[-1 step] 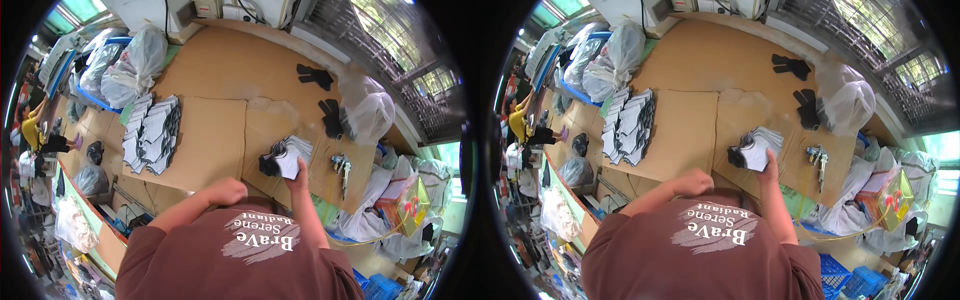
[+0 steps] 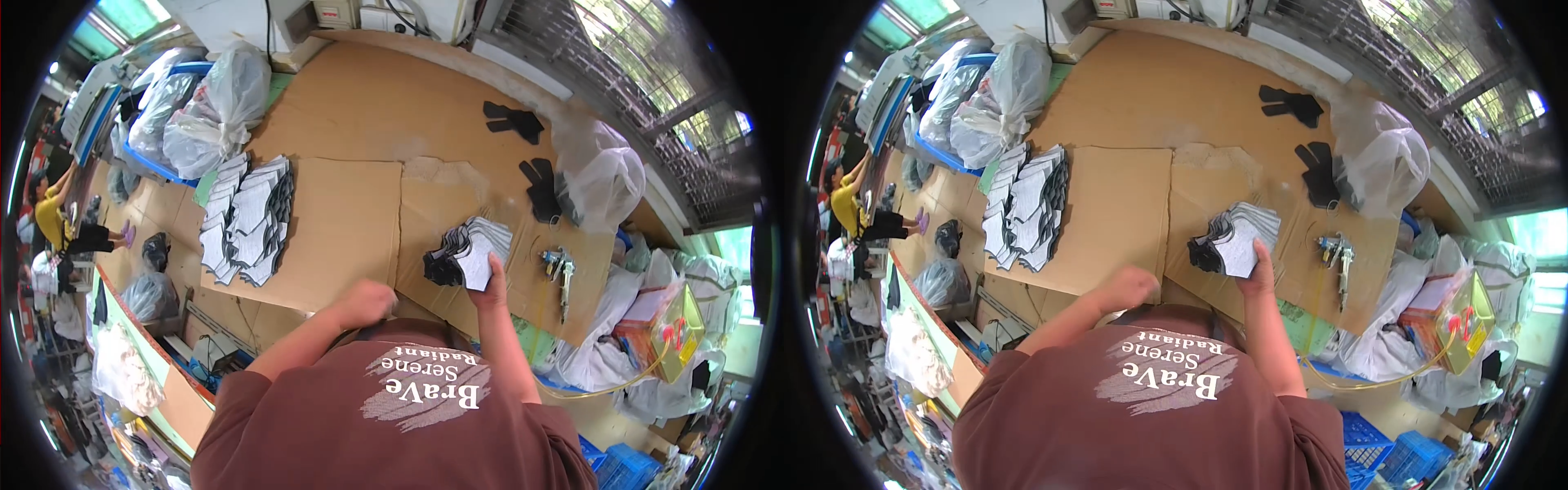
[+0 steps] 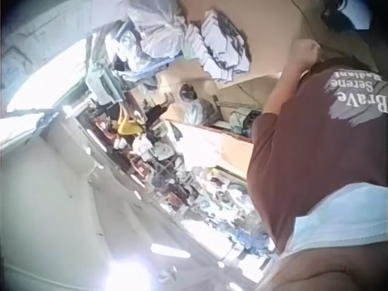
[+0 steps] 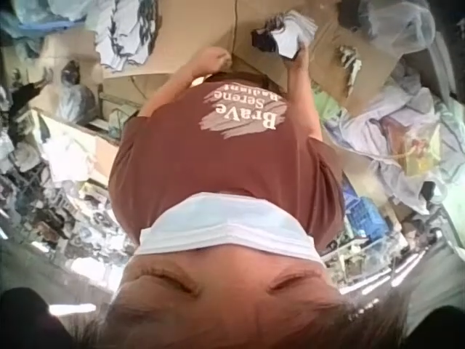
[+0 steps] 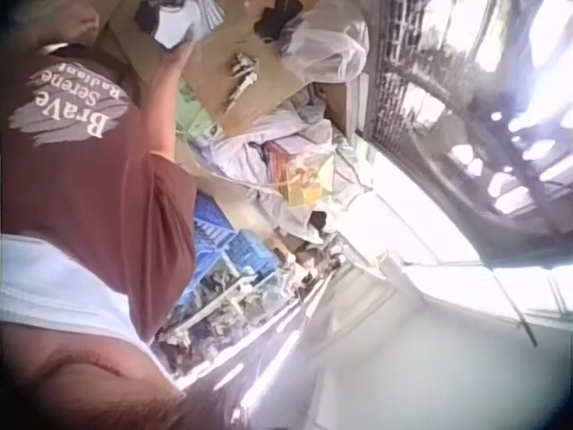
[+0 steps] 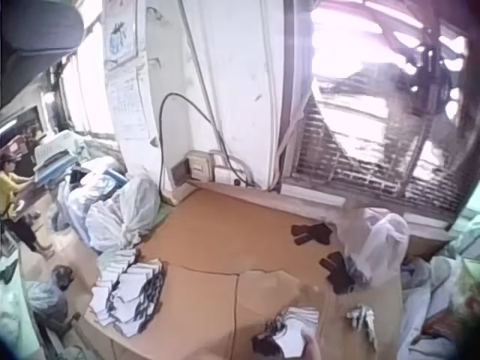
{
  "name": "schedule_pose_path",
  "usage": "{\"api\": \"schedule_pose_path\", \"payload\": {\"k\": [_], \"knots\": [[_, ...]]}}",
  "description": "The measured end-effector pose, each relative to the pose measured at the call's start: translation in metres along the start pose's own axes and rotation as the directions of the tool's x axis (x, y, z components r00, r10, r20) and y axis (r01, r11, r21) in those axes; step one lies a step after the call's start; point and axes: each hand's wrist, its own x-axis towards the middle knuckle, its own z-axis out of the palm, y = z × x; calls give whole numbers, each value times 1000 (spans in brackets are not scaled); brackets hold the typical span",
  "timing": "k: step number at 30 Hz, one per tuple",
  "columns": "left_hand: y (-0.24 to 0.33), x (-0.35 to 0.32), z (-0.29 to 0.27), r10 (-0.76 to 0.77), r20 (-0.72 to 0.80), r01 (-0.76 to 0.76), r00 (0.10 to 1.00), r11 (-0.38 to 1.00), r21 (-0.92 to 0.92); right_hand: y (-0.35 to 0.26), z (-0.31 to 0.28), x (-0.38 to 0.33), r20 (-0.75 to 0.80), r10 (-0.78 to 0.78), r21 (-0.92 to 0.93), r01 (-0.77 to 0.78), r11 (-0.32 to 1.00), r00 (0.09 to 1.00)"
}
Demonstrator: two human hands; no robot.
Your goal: Spraying adhesive onto shoe upper components using a pneumatic spray gun.
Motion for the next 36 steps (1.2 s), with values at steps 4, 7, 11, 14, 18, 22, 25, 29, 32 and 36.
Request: {"api": "schedule_pose_path", "payload": {"k": [4,7,11,14,18,22,25,29,32,36], "knots": [[-22,-7,-25,-534,-299,399,791,820,-410,4,15,5,51,6,-365,13,931,999],[-31,1,-26,-585,-301,391,753,766,-511,25,29,10,-151,-93,-616,-20,787,984],[-5,31,-16,-455,-297,318,840,855,-410,25,35,14,-143,-47,-728,-73,682,989],[16,53,-3,-385,-239,385,891,921,-48,30,32,13,-190,-59,-674,-86,734,980],[-1,62,13,-355,-257,369,899,929,6,33,28,8,-176,-110,-728,-55,684,978],[-35,75,9,-514,-213,386,831,808,-445,34,22,9,-205,-117,-673,-53,738,972],[-38,84,14,-452,-147,273,880,734,-622,34,27,10,-240,-124,-634,-59,771,963],[-18,88,11,-358,-119,183,926,703,-687,19,13,8,-323,80,-237,-163,958,943],[-26,88,7,-353,6,251,936,654,-714,30,-21,15,-228,106,-261,-165,951,968],[-20,84,-1,-331,3,228,944,644,-730,35,-25,21,-340,82,-264,-178,948,937]]}}
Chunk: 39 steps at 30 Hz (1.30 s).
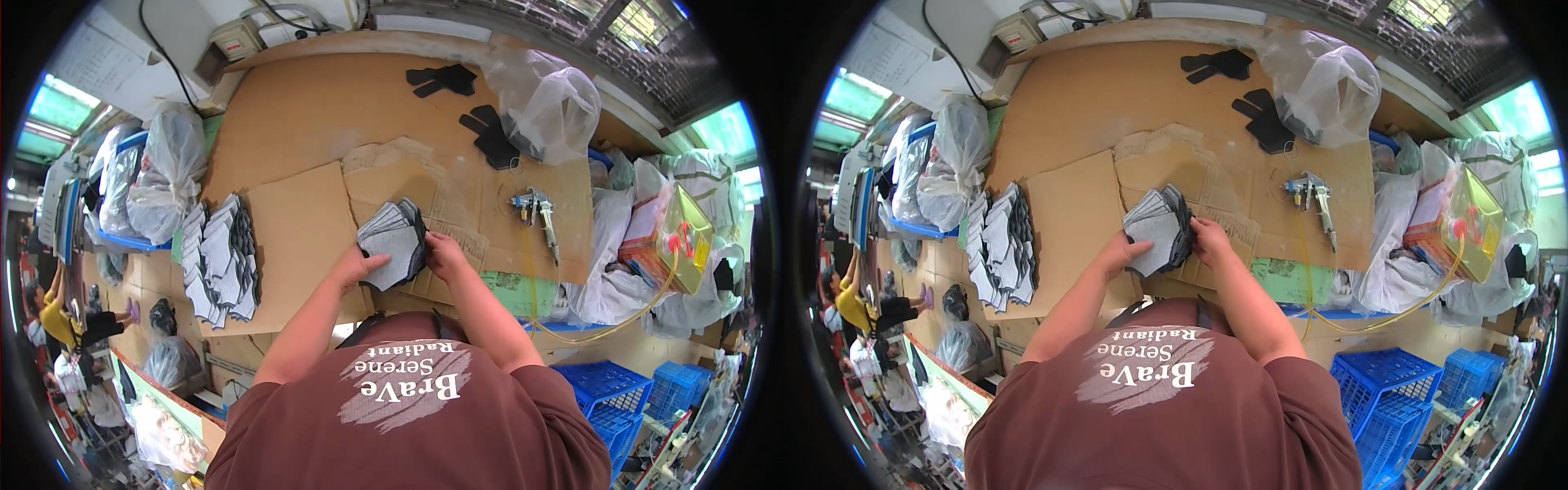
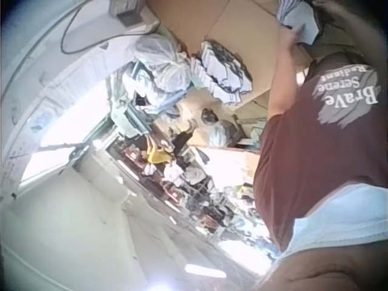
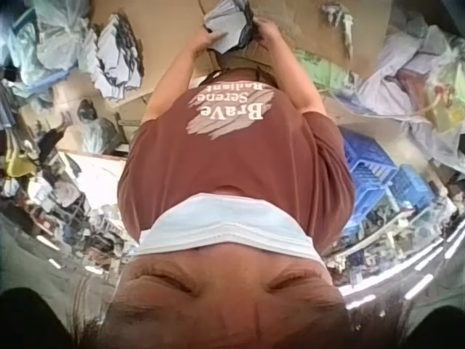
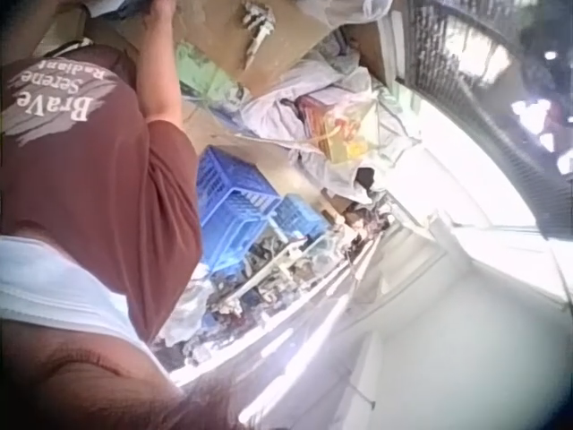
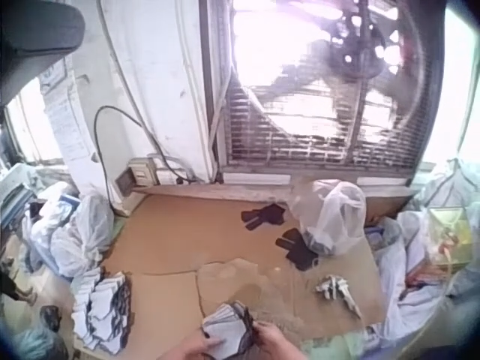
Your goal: Spraying adhesive onto shoe upper components using a pneumatic spray gun.
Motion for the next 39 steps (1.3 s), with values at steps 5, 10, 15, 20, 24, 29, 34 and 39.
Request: {"api": "schedule_pose_path", "payload": {"k": [5,10,15,20,24,29,34,39], "knots": [[-2,0,1,-23,1,23,1000,999,38,1,7,-3,-171,-36,-69,25,997,985],[-7,1,8,7,-63,-10,998,999,-48,4,-1,5,-247,-215,-345,121,931,945],[-3,4,17,-18,-147,24,989,999,45,-1,-15,-2,-185,-44,45,53,998,982],[12,5,33,-4,-174,24,985,994,110,-10,-12,-8,-342,-159,8,172,985,926],[-1,15,37,65,-285,25,956,953,302,-46,20,-44,-164,-898,-854,396,336,409],[7,16,32,41,-227,39,973,941,337,-59,53,-98,309,-924,-765,636,-102,224],[-26,13,3,270,-237,-131,933,870,476,-33,69,-108,846,-530,-444,622,-645,53],[-3,-7,2,-20,-362,84,932,983,161,-10,42,-105,912,-365,-394,643,-656,186]]}}
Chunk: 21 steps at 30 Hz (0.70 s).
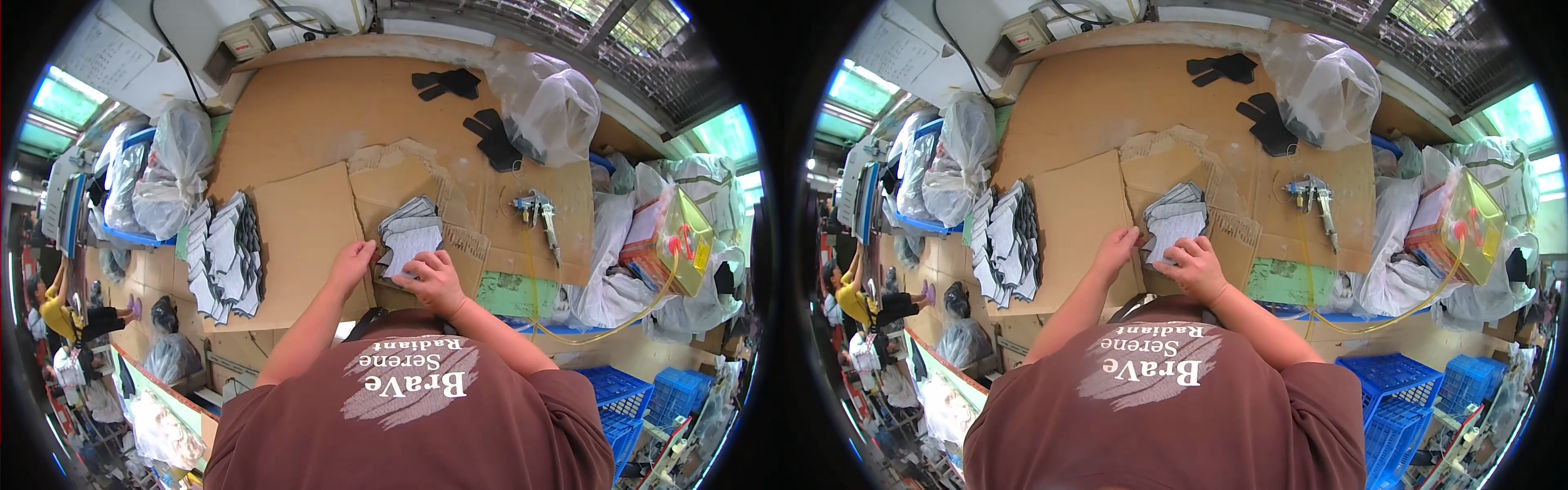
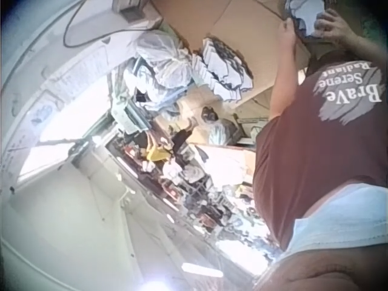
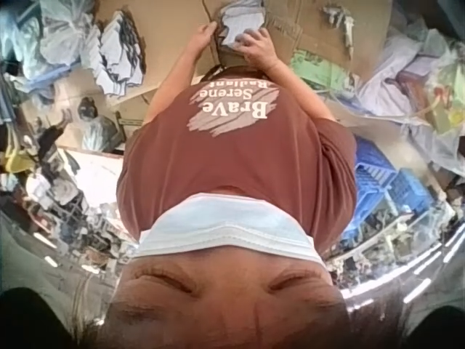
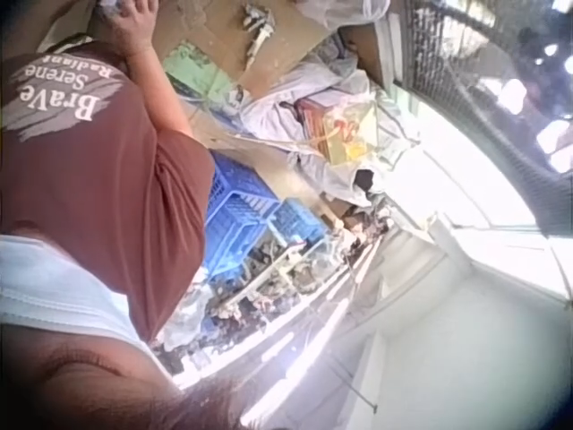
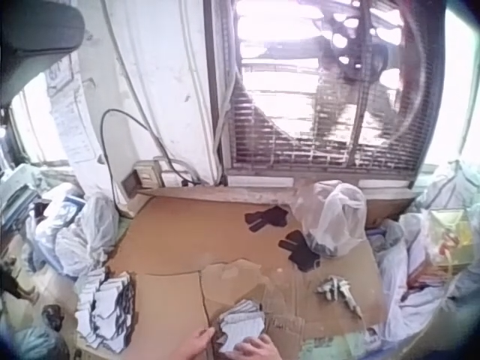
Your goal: Spraying adhesive onto shoe upper components using a pneumatic spray gun.
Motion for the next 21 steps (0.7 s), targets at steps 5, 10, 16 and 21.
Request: {"api": "schedule_pose_path", "payload": {"k": [5,10,16,21], "knots": [[-2,-11,7,113,91,-112,989,994,-22,1,2,-4,22,-12,28,11,1000,1000],[-9,-6,11,289,104,-296,952,953,58,19,16,-14,15,26,76,-27,997,1000],[-10,-7,3,355,19,-344,935,889,304,22,3,-5,162,13,178,-42,983,987],[-2,4,-30,306,-66,-251,950,872,421,-12,-79,33,-67,249,485,-186,855,966]]}}
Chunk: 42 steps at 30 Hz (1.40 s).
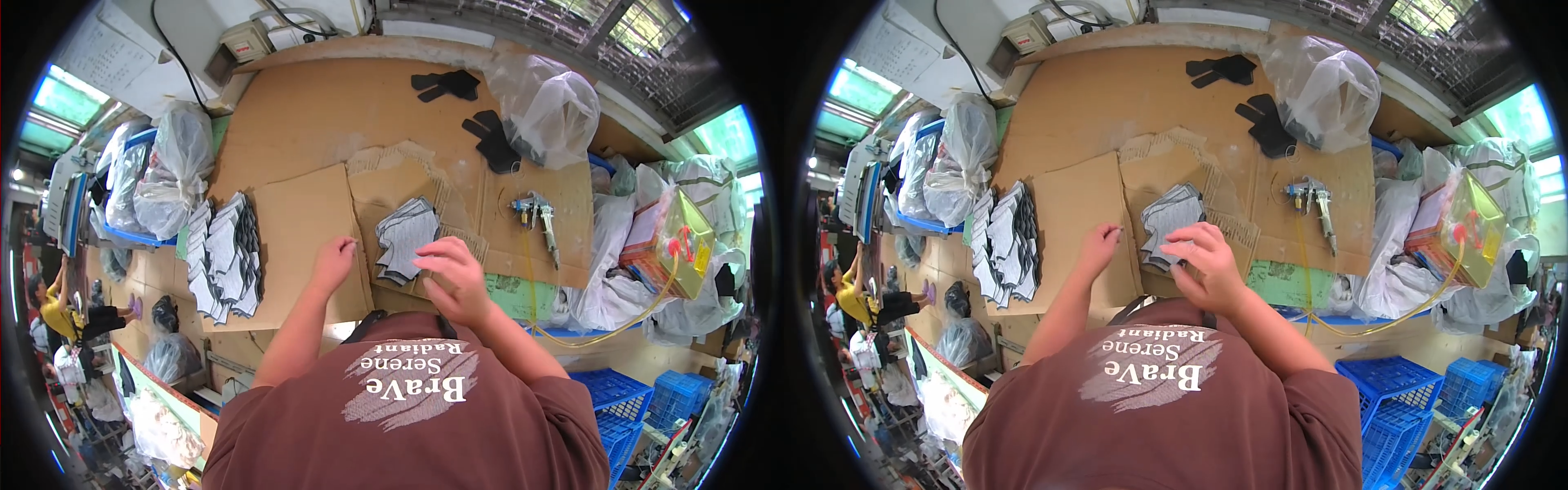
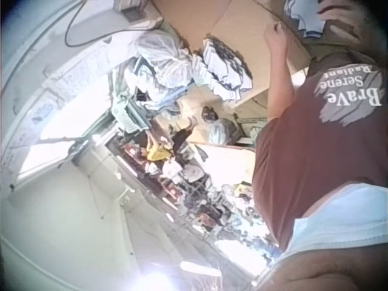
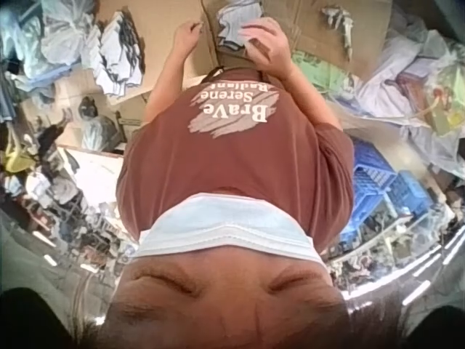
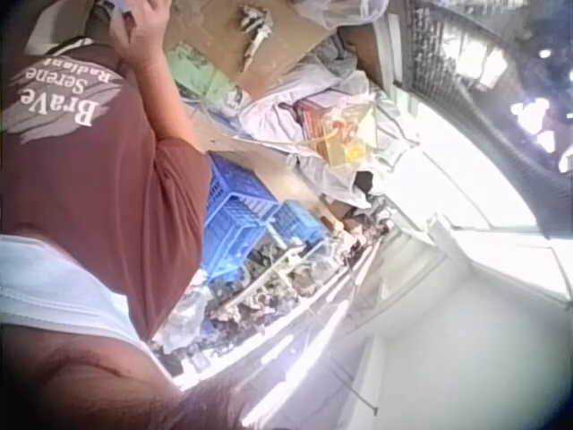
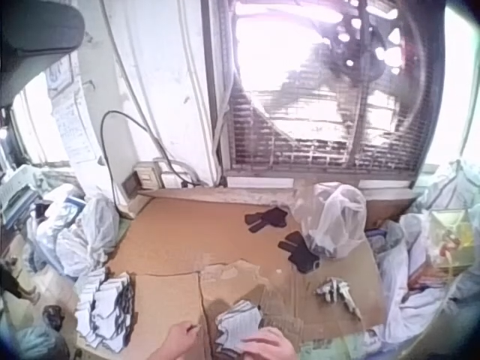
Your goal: Spraying adhesive onto shoe upper components using a pneumatic spray gun.
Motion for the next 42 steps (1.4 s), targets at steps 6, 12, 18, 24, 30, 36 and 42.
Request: {"api": "schedule_pose_path", "payload": {"k": [6,12,18,24,30,36,42], "knots": [[5,31,-21,1,-95,7,995,997,77,-144,-38,71,54,-222,753,107,650,973],[-1,67,-50,-58,-160,42,985,994,-101,-199,-62,99,167,-122,853,-81,516,978],[-53,73,-119,-4,-420,149,908,938,312,-197,-67,96,278,126,742,-296,602,952],[-80,73,-151,311,-327,41,893,667,744,-191,-47,87,86,258,694,-244,678,962],[-22,27,-112,201,-420,45,885,861,507,-46,-67,57,52,335,574,-302,761,941],[-11,-18,-25,187,-239,-102,953,939,329,220,-140,-118,-505,517,-578,-715,392,691],[12,-59,18,129,-205,-73,970,963,258,279,-168,-136,-454,688,-524,-794,306,565]]}}
